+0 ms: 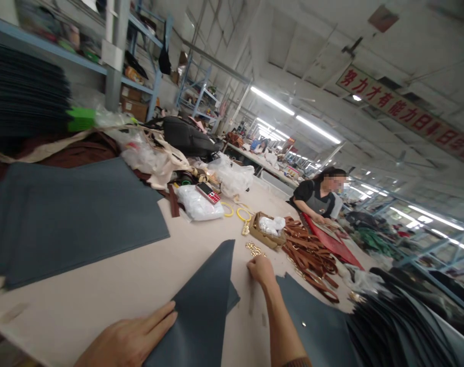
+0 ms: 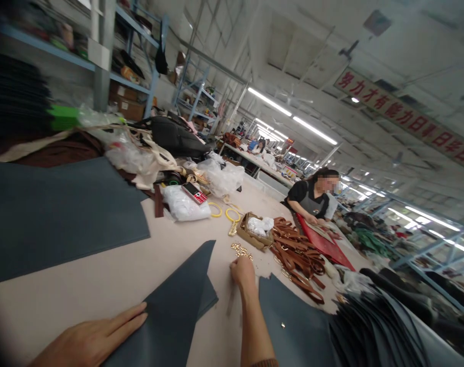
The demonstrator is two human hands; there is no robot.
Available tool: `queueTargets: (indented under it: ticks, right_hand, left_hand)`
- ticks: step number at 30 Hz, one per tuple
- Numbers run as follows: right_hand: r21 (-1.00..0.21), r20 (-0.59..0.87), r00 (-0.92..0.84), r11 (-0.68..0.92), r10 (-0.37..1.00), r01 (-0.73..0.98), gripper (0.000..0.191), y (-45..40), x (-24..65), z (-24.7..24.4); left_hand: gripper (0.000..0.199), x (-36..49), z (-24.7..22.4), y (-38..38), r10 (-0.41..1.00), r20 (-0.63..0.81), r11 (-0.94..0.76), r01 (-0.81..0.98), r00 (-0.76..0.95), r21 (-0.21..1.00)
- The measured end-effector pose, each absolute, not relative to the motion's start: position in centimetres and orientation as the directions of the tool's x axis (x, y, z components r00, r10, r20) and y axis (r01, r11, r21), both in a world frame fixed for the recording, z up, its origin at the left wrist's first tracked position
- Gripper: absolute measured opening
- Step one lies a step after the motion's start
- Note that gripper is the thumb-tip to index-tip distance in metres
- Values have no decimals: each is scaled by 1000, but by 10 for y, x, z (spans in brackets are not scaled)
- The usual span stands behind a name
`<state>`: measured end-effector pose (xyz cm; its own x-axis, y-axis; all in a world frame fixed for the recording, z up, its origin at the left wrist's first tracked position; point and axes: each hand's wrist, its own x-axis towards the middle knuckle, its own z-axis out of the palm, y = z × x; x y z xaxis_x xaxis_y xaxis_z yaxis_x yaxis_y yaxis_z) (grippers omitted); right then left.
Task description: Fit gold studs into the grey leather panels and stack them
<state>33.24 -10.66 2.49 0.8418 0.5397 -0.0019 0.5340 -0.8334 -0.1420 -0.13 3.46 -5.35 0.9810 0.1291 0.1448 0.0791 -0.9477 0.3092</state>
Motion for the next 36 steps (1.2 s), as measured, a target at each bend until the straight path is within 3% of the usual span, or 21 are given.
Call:
queueTargets:
  ticks: [4, 9, 12, 15, 17, 21, 36]
  right_hand:
    - [-152, -30, 806, -799, 592, 582, 30, -107, 332, 27]
    - [-214, 51, 837, -813, 544, 542, 25, -119, 319, 40]
    - [-491, 146, 826, -685, 545, 539, 34, -120, 284, 51]
    - [-699, 114, 659, -411, 744, 585, 34, -105, 225, 53]
    - [-674, 18, 498, -357, 867, 646, 27, -90, 188, 49]
    - [-597, -94, 364, -346, 926, 724, 20, -67, 151, 34]
    - [-587, -179, 314, -358, 932, 726, 15, -57, 155, 34]
  left_hand:
    - [81, -4, -19, 28, 167, 75, -926, 130, 983, 353]
    - [63, -7, -16, 30, 138, 103, -921, 89, 985, 379]
    - [56, -8, -15, 30, 114, 113, -931, 67, 987, 360]
    - [50, -8, -9, 30, 104, 115, -943, 62, 988, 326]
    - [43, -8, -5, 31, 100, 118, -950, 59, 988, 305]
    - [31, -10, -3, 31, 91, 126, -957, 51, 988, 287]
    - [54, -6, -29, 33, 123, 150, -899, 46, 981, 436]
